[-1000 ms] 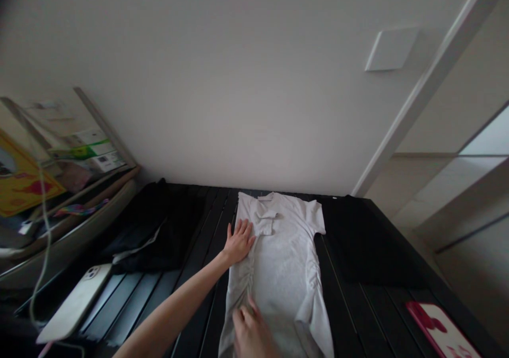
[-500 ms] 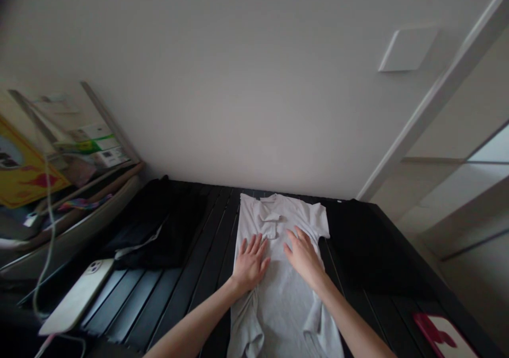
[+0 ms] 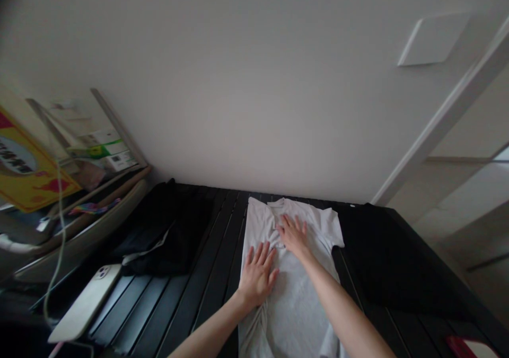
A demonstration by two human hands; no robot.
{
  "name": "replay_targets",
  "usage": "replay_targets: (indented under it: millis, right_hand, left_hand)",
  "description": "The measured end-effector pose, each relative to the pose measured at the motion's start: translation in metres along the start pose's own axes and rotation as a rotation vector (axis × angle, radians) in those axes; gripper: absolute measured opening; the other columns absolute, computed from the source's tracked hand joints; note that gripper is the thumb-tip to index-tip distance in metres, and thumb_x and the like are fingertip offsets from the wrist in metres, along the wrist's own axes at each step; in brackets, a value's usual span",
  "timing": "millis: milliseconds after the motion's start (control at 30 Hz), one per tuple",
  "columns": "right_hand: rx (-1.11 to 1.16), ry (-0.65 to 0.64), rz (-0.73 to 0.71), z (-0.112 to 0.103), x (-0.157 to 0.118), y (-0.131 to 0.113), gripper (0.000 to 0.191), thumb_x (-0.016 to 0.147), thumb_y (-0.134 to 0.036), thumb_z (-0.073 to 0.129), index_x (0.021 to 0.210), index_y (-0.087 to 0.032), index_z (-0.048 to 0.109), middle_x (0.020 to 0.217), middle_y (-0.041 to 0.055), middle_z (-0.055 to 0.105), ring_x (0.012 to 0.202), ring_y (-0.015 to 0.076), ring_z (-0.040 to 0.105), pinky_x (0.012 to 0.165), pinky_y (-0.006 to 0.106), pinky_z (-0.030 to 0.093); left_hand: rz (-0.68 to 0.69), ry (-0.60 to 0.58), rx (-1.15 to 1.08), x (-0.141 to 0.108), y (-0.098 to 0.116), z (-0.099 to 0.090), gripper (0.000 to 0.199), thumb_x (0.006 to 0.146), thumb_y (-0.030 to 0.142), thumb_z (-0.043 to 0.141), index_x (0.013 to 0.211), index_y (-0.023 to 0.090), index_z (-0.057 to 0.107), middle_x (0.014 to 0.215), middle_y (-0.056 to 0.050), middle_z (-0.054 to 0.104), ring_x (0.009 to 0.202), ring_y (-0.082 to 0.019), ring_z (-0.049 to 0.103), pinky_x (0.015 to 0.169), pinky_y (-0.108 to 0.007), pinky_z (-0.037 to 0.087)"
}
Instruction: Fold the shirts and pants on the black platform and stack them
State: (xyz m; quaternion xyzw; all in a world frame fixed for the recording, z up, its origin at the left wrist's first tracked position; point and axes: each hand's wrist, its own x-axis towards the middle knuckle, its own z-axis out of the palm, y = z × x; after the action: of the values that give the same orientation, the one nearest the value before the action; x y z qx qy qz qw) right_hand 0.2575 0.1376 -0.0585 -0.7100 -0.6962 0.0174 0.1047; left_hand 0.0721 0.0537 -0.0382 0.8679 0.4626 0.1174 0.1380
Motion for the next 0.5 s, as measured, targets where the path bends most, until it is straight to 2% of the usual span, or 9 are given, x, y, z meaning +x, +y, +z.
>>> replay_targets:
  millis: [100,200,233,300,400,500]
  right_hand:
    - [-0.053,0.056,0.28,-0.002,0.001,0.033,0.056,0.094,-0.04,0.023,0.141,-0.016,0.044,0.152,0.0179,0.031,0.138,0.0423,0.021,0.102,0.07,0.015]
    - [-0.101,0.111,0.554,-0.01,0.001,0.062,0.06,0.092,-0.037,0.031,0.142,-0.006,0.037,0.153,0.0286,0.016,0.137,0.0486,0.017,0.1,0.07,0.014]
    - [-0.107,0.118,0.637,-0.013,0.001,0.07,0.062,0.091,-0.036,0.032,0.143,-0.002,0.033,0.151,0.0332,0.015,0.135,0.0507,0.021,0.098,0.071,0.017]
    - [-0.098,0.099,0.744,-0.018,0.0,0.084,0.064,0.09,-0.035,0.035,0.142,0.002,0.031,0.143,0.0393,0.027,0.127,0.051,0.034,0.091,0.067,0.028]
    - [-0.063,0.049,0.753,-0.026,-0.002,0.099,0.054,0.09,-0.032,0.038,0.133,-0.001,0.045,0.125,0.033,0.051,0.117,0.0432,0.048,0.085,0.054,0.039]
    - [-0.036,0.025,0.692,-0.037,-0.003,0.102,0.038,0.089,-0.024,0.038,0.119,-0.01,0.057,0.112,0.022,0.061,0.109,0.0349,0.055,0.083,0.045,0.042]
  left_hand:
    - [-0.003,-0.003,0.014,0.0,0.001,-0.001,0.058,0.096,0.053,0.025,0.149,0.028,0.029,0.156,-0.002,0.021,0.145,-0.026,0.014,0.118,-0.051,0.014]
    - [-0.001,0.005,0.035,0.0,0.002,-0.002,0.058,0.096,0.051,0.028,0.149,0.027,0.028,0.156,-0.002,0.021,0.145,-0.026,0.014,0.118,-0.051,0.014]
    - [-0.001,0.012,0.039,0.0,0.002,-0.002,0.058,0.096,0.05,0.029,0.148,0.026,0.029,0.157,-0.002,0.021,0.145,-0.026,0.014,0.118,-0.051,0.014]
    - [-0.004,0.023,0.044,-0.001,0.003,-0.002,0.057,0.096,0.048,0.03,0.148,0.026,0.031,0.157,-0.001,0.02,0.145,-0.025,0.014,0.118,-0.05,0.015]
    - [-0.004,0.021,0.046,-0.001,0.003,-0.003,0.055,0.096,0.046,0.031,0.147,0.026,0.032,0.157,-0.001,0.021,0.145,-0.025,0.015,0.118,-0.049,0.015]
    - [-0.008,0.016,0.022,-0.003,0.003,-0.004,0.056,0.096,0.048,0.03,0.147,0.025,0.033,0.156,-0.002,0.022,0.145,-0.025,0.015,0.118,-0.05,0.015]
